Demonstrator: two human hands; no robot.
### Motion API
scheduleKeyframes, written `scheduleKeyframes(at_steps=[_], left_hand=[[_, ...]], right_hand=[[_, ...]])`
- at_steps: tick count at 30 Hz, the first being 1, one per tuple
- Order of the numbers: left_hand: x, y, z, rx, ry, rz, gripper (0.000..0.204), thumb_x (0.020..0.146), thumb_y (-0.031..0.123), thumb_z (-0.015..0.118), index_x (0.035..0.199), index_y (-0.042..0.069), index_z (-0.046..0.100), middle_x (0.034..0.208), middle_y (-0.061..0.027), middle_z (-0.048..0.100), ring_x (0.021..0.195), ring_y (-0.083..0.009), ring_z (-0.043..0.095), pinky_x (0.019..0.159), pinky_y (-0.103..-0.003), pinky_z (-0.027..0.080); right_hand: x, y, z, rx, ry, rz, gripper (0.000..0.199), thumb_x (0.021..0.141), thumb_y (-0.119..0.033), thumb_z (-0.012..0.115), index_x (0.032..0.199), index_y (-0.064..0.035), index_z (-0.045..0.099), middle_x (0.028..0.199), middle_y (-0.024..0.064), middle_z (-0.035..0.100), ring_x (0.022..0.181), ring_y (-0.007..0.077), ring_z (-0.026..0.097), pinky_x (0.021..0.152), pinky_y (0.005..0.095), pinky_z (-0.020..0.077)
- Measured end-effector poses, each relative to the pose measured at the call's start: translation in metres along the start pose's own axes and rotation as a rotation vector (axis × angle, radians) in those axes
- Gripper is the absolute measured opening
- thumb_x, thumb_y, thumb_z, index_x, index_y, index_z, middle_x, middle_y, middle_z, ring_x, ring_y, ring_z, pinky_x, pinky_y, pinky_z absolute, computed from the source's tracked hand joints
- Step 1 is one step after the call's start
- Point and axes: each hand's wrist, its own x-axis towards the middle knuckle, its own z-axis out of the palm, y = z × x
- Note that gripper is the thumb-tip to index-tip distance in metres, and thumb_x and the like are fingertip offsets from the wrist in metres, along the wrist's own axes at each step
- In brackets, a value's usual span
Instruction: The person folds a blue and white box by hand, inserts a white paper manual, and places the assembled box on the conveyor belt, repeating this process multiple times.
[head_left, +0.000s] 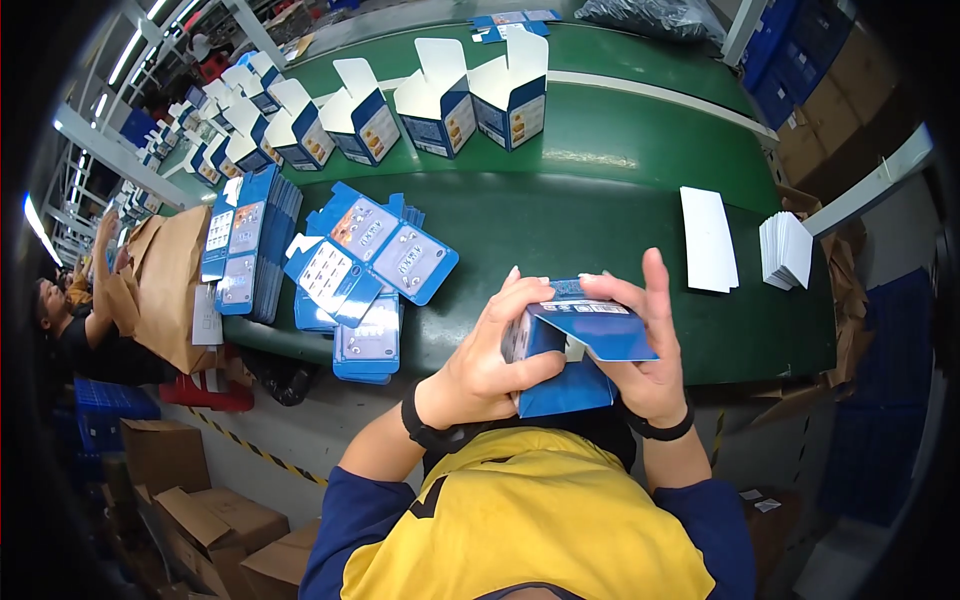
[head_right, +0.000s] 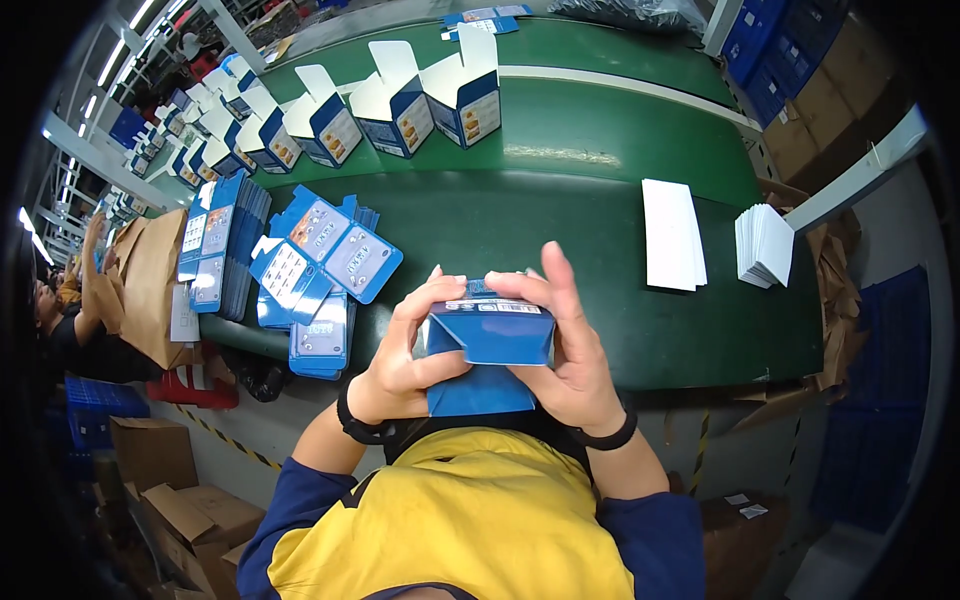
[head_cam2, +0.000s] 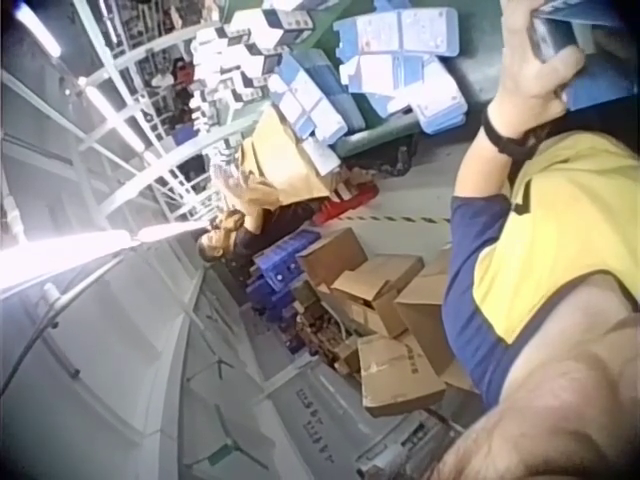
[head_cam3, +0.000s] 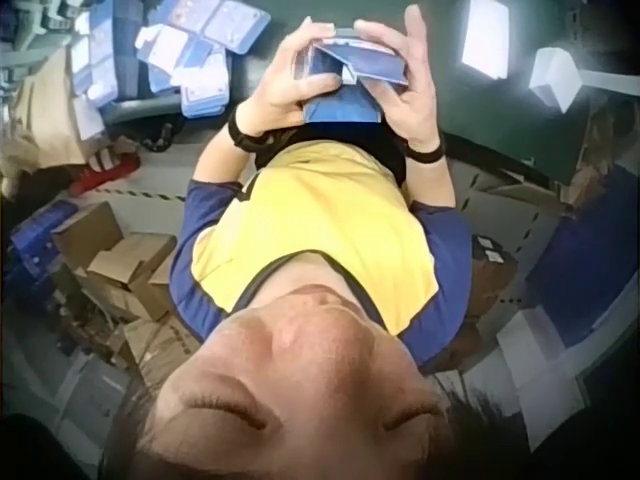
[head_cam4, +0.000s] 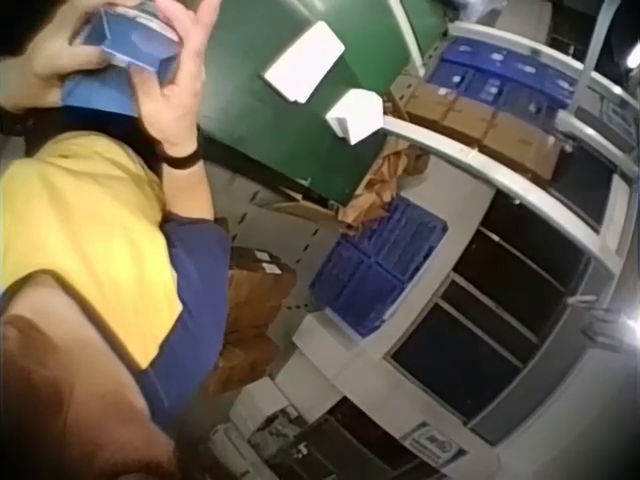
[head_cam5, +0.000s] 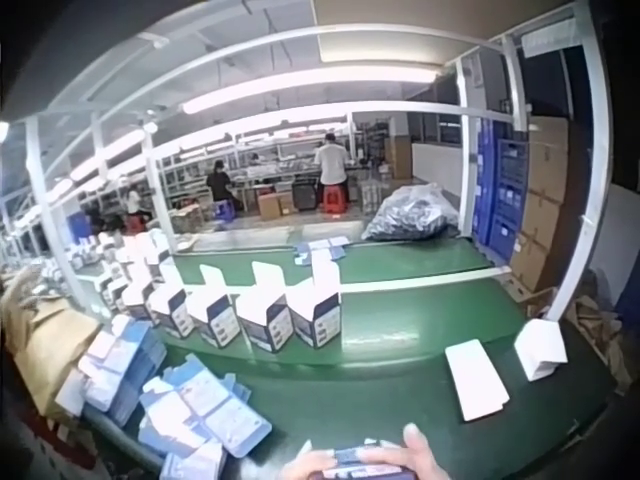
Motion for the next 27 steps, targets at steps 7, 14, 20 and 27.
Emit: scheduleKeyframes(at_steps=[7, 14, 20, 27], left_hand=[[0.004, 0.003, 0.003, -0.114, 0.093, 0.053, 0.057, 0.059, 0.006, 0.077, 0.111, 0.018, 0.054, 0.125, -0.0234, 0.044, 0.112, -0.0426, 0.049, 0.100, -0.058, 0.034], [0.008, 0.012, -0.004, -0.114, 0.011, 0.040, 0.071, 0.060, 0.003, 0.078, 0.120, 0.028, 0.049, 0.123, -0.0212, 0.044, 0.111, -0.0400, 0.049, 0.100, -0.064, 0.027], [0.008, 0.011, -0.003, -0.037, -0.019, 0.033, 0.071, 0.064, 0.003, 0.075, 0.124, 0.028, 0.049, 0.118, -0.0207, 0.044, 0.109, -0.0369, 0.050, 0.100, -0.066, 0.025], [0.009, 0.014, -0.001, -0.029, -0.030, 0.024, 0.072, 0.068, 0.007, 0.073, 0.132, 0.018, 0.041, 0.121, -0.0225, 0.043, 0.115, -0.0378, 0.047, 0.102, -0.064, 0.023]], right_hand=[[0.006, 0.004, -0.013, -0.153, -0.191, -0.506, 0.043, 0.076, -0.027, 0.074, 0.113, -0.0096, 0.065, 0.127, 0.0163, 0.052, 0.114, 0.0353, 0.053, 0.102, 0.0424, 0.0357], [0.006, -0.012, -0.009, -0.484, -0.055, -0.246, 0.063, 0.066, -0.031, 0.078, 0.119, -0.0029, 0.059, 0.123, 0.0177, 0.056, 0.108, 0.0334, 0.059, 0.090, 0.0383, 0.0480], [0.016, -0.015, -0.007, -0.670, -0.175, -0.199, 0.058, 0.066, -0.021, 0.077, 0.119, -0.0040, 0.059, 0.109, 0.0153, 0.065, 0.097, 0.0278, 0.065, 0.083, 0.0325, 0.0513], [0.015, -0.015, -0.012, -0.539, -0.208, -0.119, 0.056, 0.072, -0.026, 0.074, 0.119, -0.0011, 0.058, 0.107, 0.0156, 0.066, 0.090, 0.0244, 0.067, 0.080, 0.0312, 0.0520]])
